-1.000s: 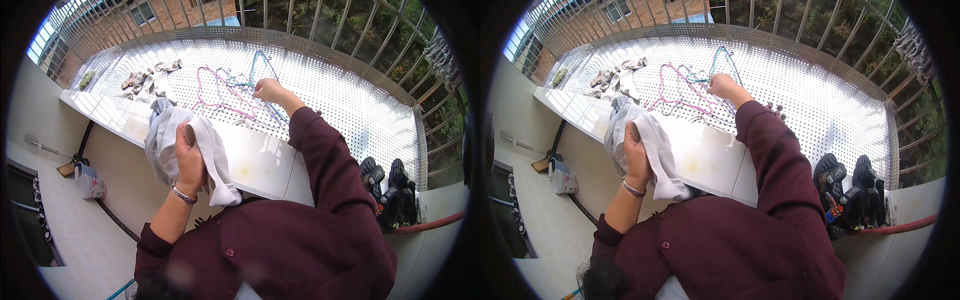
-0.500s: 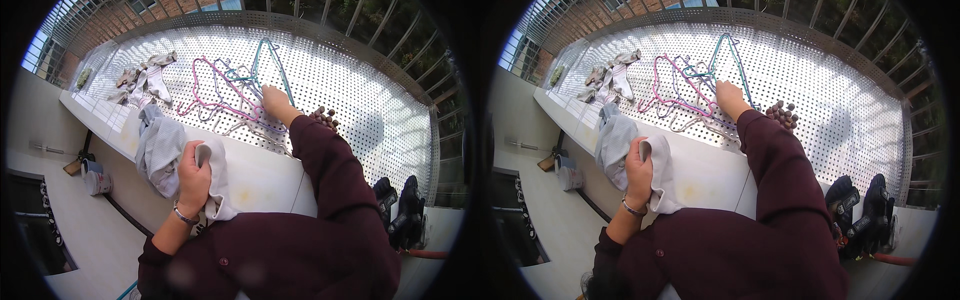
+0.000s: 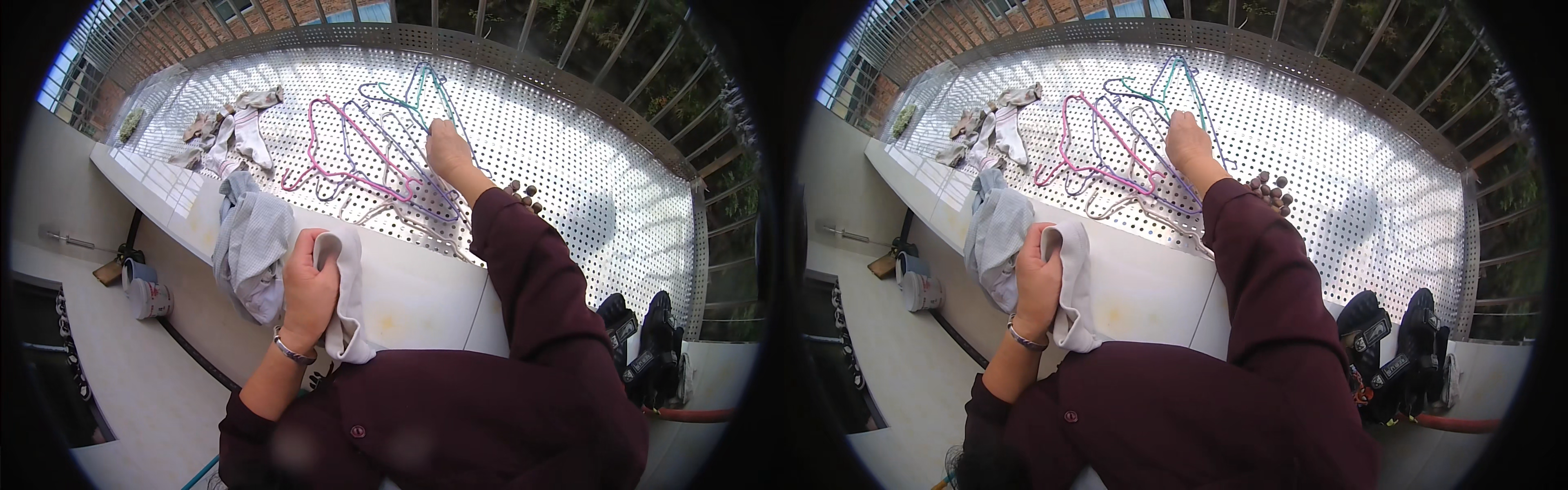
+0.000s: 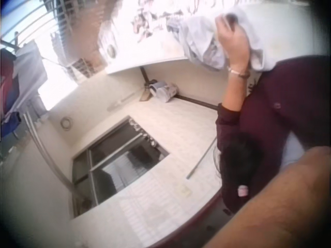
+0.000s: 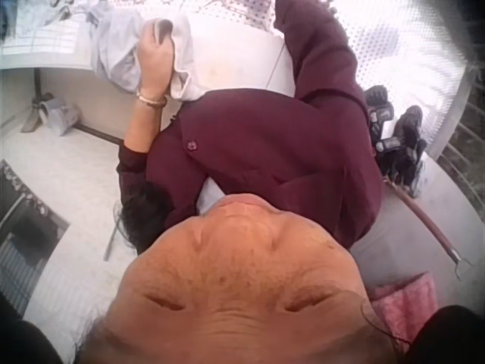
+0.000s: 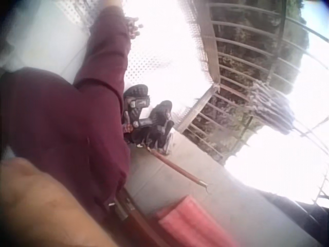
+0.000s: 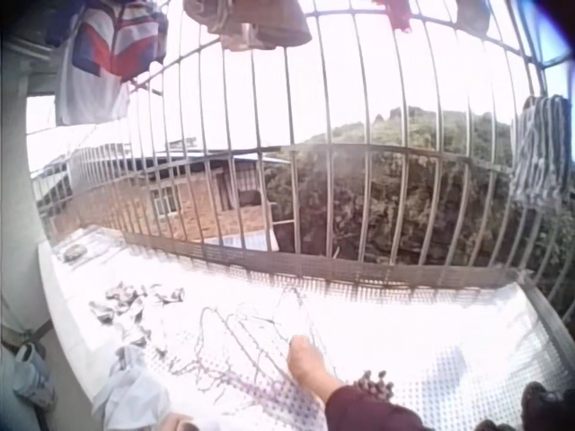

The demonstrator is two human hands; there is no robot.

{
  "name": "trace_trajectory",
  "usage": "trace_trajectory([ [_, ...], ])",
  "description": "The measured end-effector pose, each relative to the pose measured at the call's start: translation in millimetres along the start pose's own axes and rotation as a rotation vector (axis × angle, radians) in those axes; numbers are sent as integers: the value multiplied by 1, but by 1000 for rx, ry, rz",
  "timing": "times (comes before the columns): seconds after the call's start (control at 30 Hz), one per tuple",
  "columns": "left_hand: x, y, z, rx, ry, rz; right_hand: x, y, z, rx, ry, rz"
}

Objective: The person hangs several garments on a balcony clothesline using a long wooden pole and plastic hangers. They pick up each item, place it on a hanger, and use the pole to lift and secure the hanger on the line.

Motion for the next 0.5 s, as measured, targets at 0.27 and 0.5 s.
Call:
trace_trajectory([
  [0.27,4,2,-1,5,-9,-3,23,-10,-39,366,-163,-100],
  [0.5,0,0,0,11,1,4,16,-8,-16,278,-297,-31],
])
Point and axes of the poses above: each hand's wrist, its own y-axis away from the middle knuckle, its own z-axis out of the palm, x = y × z, the point moved 8 cm from there along -y, towards the middle knuckle, and after that the axes turned 14 degrees about -z, right-handed, at the moved point
